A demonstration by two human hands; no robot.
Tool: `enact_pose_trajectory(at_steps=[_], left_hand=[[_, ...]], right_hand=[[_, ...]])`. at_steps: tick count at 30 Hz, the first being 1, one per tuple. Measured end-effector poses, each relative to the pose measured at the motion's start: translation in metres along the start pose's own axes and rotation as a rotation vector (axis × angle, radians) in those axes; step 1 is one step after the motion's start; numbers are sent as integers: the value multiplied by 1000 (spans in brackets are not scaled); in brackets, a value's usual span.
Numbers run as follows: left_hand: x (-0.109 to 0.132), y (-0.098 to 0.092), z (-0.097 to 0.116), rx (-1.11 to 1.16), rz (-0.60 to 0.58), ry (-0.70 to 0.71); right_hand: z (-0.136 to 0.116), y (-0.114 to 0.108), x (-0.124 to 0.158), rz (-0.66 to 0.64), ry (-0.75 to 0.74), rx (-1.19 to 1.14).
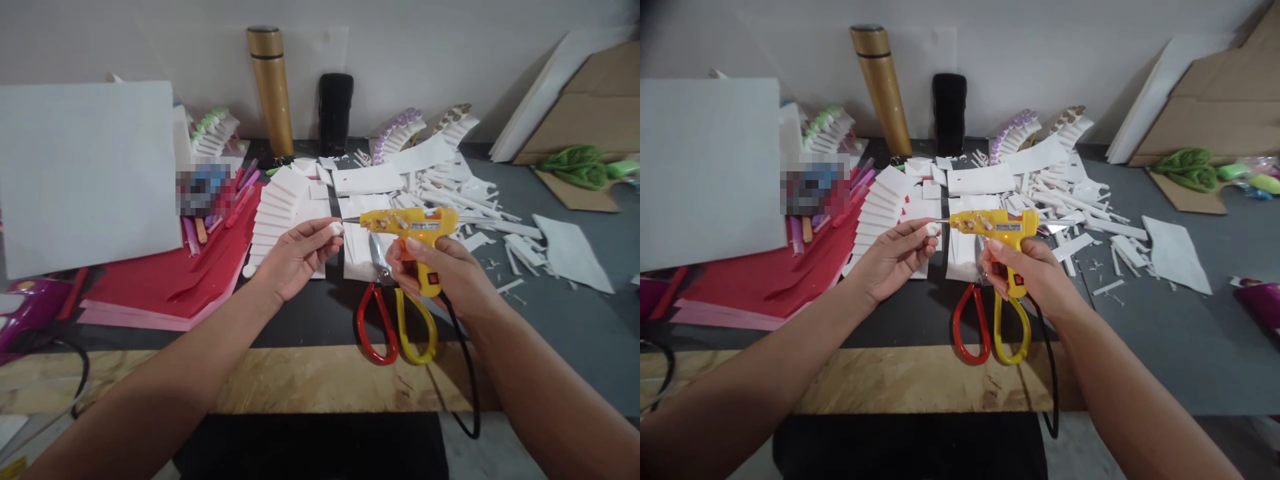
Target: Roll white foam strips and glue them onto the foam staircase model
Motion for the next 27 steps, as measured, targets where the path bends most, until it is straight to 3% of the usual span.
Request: enact_pose_trajectory(at_steps=[27], left_hand=[[2,1,-1,31,-9,5]], right_hand=[[2,-1,1,-66,28,-10]])
Point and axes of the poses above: each hand's wrist, its own x-axis away from the middle knuckle, its own y-axis out of the palm, z = x × y, the point moved 1 cm from there along -x, towards the middle knuckle, and after that the axes turned 12 degrees about z, right-handed, at the moved point
